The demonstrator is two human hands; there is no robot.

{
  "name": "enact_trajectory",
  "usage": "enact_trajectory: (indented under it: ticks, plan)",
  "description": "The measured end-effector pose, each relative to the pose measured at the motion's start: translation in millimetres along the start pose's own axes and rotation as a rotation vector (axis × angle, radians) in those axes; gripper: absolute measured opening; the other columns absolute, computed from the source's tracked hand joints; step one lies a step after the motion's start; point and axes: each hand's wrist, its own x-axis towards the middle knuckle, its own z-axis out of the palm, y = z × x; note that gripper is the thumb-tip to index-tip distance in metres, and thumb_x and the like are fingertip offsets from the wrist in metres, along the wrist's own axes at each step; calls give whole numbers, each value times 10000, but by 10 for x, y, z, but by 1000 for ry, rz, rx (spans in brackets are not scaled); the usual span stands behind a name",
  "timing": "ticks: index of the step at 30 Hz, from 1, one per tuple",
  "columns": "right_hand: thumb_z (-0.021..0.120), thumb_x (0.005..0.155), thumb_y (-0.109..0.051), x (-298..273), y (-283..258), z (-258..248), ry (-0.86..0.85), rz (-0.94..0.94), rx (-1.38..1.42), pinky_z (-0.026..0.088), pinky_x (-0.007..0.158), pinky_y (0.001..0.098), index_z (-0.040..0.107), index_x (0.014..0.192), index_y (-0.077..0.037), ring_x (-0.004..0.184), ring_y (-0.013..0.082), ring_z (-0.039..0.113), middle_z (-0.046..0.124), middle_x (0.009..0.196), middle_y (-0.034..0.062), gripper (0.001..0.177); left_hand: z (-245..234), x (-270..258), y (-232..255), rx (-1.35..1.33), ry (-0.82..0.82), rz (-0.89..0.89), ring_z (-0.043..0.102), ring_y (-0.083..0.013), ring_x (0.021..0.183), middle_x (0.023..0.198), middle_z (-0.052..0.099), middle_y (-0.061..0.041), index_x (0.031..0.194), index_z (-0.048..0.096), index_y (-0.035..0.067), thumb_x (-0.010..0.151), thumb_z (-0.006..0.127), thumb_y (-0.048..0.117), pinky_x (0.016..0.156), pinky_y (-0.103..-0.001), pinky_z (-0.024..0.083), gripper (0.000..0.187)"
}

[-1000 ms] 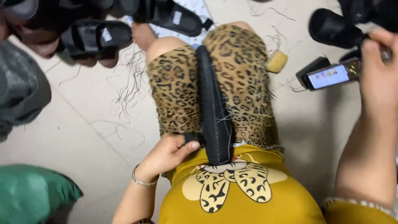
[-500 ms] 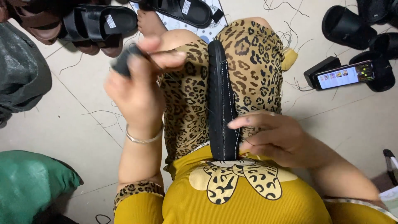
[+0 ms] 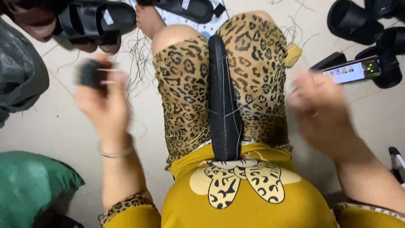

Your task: Hand-sewing the upper part of a black sandal to its base using a needle and thread.

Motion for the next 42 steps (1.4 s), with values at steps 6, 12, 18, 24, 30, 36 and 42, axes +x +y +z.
enact_trajectory:
  ticks: [6, 12, 18, 24, 30, 36, 42]
  plan:
    - [630, 894, -117, 30, -282, 197, -556, 36, 41, 496, 476, 314, 576, 1393, -375, 575, 158, 622, 685, 984, 1, 564, 298, -357, 538, -479, -699, 175, 354, -389, 1595, 1704, 243, -194, 1581, 303, 108, 924, 800, 319, 1325, -469, 390, 850]
    - [647, 879, -144, 139, -305, 178, -566, -21, -64, 438, 422, 311, 587, 1383, -398, 506, 148, 563, 669, 898, -6, 567, 363, -344, 556, -265, -804, 232, 669, -268, 1355, 1710, 243, -156, 1605, 228, 75, 870, 830, 346, 856, -297, 628, 988]
    - [602, 869, -352, 252, -512, 59, -807, -39, -405, 451, 417, 357, 440, 1523, -339, 507, 195, 531, 527, 783, 17, 674, 507, -439, 469, -191, -679, 350, 766, -211, 1231, 1687, 330, -166, 1610, 248, 55, 866, 846, 466, 779, -256, 635, 1039]
    - [643, 1030, -308, 428, -542, 338, -342, -372, -498, 319, 336, 246, 594, 1125, -152, 380, 89, 412, 523, 739, -41, 190, 616, -504, 333, -190, -574, 401, 799, -174, 1163, 1670, 390, -155, 1618, 276, 107, 870, 805, 542, 711, -216, 632, 1014]
    - [627, 994, -209, 445, -431, 368, -245, -312, -73, 473, 387, 310, 606, 1181, -18, 485, 179, 643, 753, 848, 88, 268, 526, -552, 364, -218, -338, 503, 756, -218, 938, 1296, 672, -209, 1444, 453, -7, 922, 742, 507, 698, -237, 636, 788]
    - [737, 925, -118, 318, -401, 400, -159, -337, -81, 500, 486, 307, 629, 1222, 42, 603, 167, 691, 779, 1078, 120, 354, 233, -558, 284, -1630, -752, -391, 726, -205, 757, 1091, 717, -260, 935, 713, -36, 921, 742, 43, 587, -231, 582, 85]
    - [708, 975, -184, 197, -305, 232, -196, -270, -177, 409, 373, 282, 720, 1218, -4, 448, 139, 588, 704, 700, 36, 303, 364, -485, 732, -380, -752, -18, 658, -159, 589, 789, 678, -31, 1142, 586, 31, 900, 651, 30, 554, -265, 534, 250]
